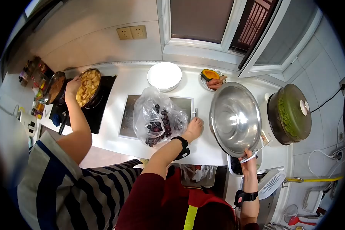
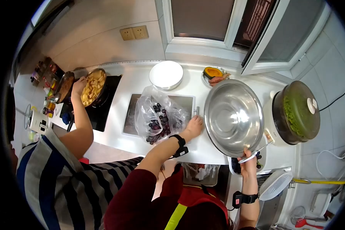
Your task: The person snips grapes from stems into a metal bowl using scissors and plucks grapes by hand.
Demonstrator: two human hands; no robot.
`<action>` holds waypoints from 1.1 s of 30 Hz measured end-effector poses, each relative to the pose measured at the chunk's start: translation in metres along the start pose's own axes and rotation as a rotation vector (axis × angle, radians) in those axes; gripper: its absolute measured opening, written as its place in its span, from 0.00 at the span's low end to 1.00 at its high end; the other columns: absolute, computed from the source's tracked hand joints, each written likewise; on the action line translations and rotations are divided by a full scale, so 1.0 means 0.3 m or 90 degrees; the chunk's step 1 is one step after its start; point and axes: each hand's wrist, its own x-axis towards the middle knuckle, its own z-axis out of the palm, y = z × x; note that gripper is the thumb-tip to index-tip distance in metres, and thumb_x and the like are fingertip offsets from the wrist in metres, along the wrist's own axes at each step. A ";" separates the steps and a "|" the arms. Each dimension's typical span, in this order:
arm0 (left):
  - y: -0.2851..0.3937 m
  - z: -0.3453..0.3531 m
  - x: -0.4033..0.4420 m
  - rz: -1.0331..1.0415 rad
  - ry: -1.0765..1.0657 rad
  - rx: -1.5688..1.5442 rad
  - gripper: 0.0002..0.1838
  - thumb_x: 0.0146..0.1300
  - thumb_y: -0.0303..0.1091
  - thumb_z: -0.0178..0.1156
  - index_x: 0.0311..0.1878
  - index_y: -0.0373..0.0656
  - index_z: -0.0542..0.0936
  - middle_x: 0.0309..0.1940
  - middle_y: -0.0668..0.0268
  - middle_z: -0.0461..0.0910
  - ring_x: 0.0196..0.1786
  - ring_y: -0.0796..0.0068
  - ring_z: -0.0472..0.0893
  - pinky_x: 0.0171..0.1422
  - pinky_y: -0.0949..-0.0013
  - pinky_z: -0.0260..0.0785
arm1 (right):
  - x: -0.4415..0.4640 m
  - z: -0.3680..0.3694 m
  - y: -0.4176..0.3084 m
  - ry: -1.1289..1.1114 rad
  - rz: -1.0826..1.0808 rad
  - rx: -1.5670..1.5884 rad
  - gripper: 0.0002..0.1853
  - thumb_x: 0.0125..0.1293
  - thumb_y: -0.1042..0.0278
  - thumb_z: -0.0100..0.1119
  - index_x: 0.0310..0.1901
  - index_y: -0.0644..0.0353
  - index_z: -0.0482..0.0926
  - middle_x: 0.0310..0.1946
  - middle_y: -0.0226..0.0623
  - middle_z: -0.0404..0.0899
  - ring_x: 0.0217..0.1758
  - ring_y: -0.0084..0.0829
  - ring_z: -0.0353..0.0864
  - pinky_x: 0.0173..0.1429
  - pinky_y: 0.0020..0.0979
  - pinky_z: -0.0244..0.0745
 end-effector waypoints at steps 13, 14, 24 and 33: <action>-0.156 0.179 -0.162 -0.261 0.036 -1.031 0.17 0.63 0.43 0.49 0.48 0.45 0.78 0.48 0.62 0.77 0.53 0.67 0.73 0.61 0.62 0.60 | 0.006 0.022 0.037 -0.172 -0.054 -0.241 0.09 0.56 0.72 0.57 0.38 0.64 0.75 0.25 0.28 0.75 0.21 0.19 0.70 0.23 0.21 0.65; -0.167 0.155 -0.170 -0.325 0.009 -1.274 0.18 0.64 0.43 0.48 0.49 0.44 0.78 0.48 0.62 0.77 0.53 0.67 0.73 0.60 0.62 0.62 | 0.004 0.023 0.039 -0.185 -0.040 -0.256 0.09 0.56 0.72 0.58 0.38 0.64 0.76 0.25 0.28 0.74 0.21 0.19 0.71 0.23 0.21 0.65; -0.312 0.248 -0.093 -0.091 0.030 -0.711 0.21 0.61 0.43 0.55 0.54 0.41 0.74 0.54 0.60 0.73 0.55 0.72 0.74 0.59 0.70 0.66 | -0.020 -0.045 0.101 -0.210 0.029 -0.313 0.11 0.56 0.71 0.60 0.41 0.63 0.76 0.25 0.28 0.74 0.21 0.21 0.72 0.21 0.22 0.67; -0.352 -0.090 -0.177 -0.029 -0.126 -0.527 0.14 0.61 0.35 0.51 0.48 0.44 0.79 0.47 0.55 0.79 0.48 0.55 0.78 0.53 0.60 0.69 | 0.003 -0.075 0.173 -0.262 -0.048 -0.415 0.13 0.54 0.72 0.60 0.41 0.67 0.77 0.26 0.29 0.76 0.25 0.19 0.71 0.28 0.24 0.67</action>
